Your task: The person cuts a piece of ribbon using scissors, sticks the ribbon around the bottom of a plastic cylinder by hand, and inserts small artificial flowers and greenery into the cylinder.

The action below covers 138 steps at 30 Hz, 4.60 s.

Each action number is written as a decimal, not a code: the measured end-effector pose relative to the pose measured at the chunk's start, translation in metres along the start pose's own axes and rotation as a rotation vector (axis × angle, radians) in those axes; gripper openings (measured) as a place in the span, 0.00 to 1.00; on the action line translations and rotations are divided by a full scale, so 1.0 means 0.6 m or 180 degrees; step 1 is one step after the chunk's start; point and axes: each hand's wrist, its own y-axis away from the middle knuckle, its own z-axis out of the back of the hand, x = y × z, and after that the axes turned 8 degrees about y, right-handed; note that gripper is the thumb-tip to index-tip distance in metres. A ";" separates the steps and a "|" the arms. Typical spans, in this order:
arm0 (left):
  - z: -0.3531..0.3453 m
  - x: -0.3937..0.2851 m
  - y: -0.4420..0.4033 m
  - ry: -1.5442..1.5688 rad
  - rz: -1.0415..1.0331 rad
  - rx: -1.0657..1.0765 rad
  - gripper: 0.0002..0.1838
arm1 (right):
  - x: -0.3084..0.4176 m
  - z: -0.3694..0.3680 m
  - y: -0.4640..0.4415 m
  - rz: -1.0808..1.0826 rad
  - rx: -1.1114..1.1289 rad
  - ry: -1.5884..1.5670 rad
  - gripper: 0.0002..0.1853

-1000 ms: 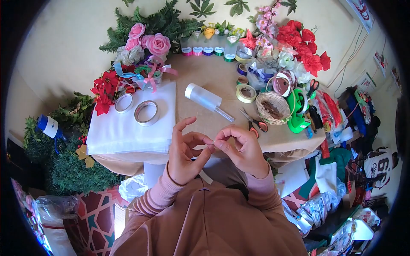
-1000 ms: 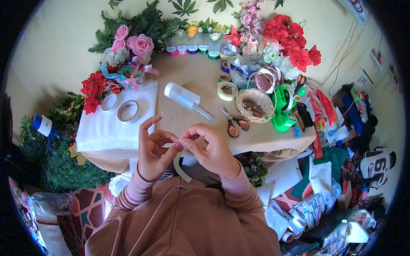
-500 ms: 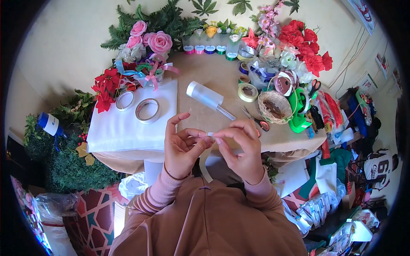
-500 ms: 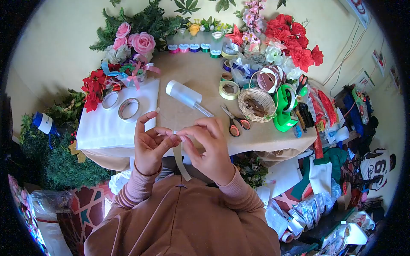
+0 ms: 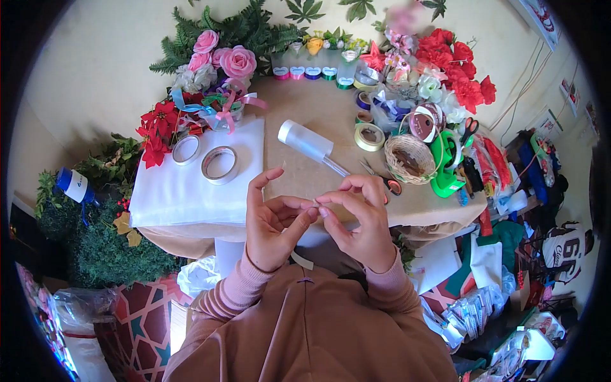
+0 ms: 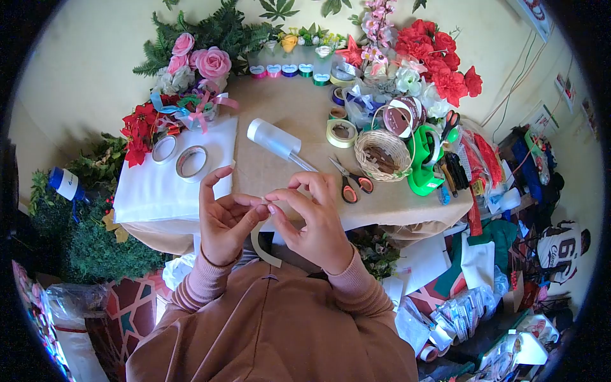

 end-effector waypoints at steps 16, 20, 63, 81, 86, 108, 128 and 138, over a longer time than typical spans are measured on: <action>-0.002 0.002 0.004 -0.0255 0.0031 0.0123 0.37 | -0.022 -0.005 0.003 -0.0216 -0.0216 -0.0327 0.08; 0.003 0.003 0.000 -0.0123 0.0099 -0.0096 0.37 | -0.059 0.026 -0.002 -0.1491 -0.1112 -0.0621 0.05; 0.093 0.006 -0.016 0.1249 -0.0694 -0.0842 0.29 | -0.110 0.019 0.021 -0.2188 -0.0534 -0.2778 0.09; 0.024 0.012 -0.017 -0.0188 -0.0369 0.0203 0.37 | -0.041 -0.001 0.002 -0.1184 0.0766 -0.1851 0.09; 0.005 0.011 -0.013 0.0316 -0.0113 0.0400 0.37 | -0.018 0.002 0.002 -0.0962 0.1021 -0.1583 0.09; 0.007 -0.018 0.002 0.0502 0.0668 0.0995 0.33 | -0.019 -0.002 -0.029 -0.0741 0.0066 -0.1654 0.05; 0.023 0.011 -0.013 0.0274 0.0123 0.0027 0.10 | 0.009 -0.011 0.002 -0.1162 -0.0243 -0.2615 0.04; 0.010 0.004 -0.007 0.0806 0.0558 0.0131 0.12 | 0.004 -0.041 0.011 -0.1436 -0.0073 -0.2584 0.05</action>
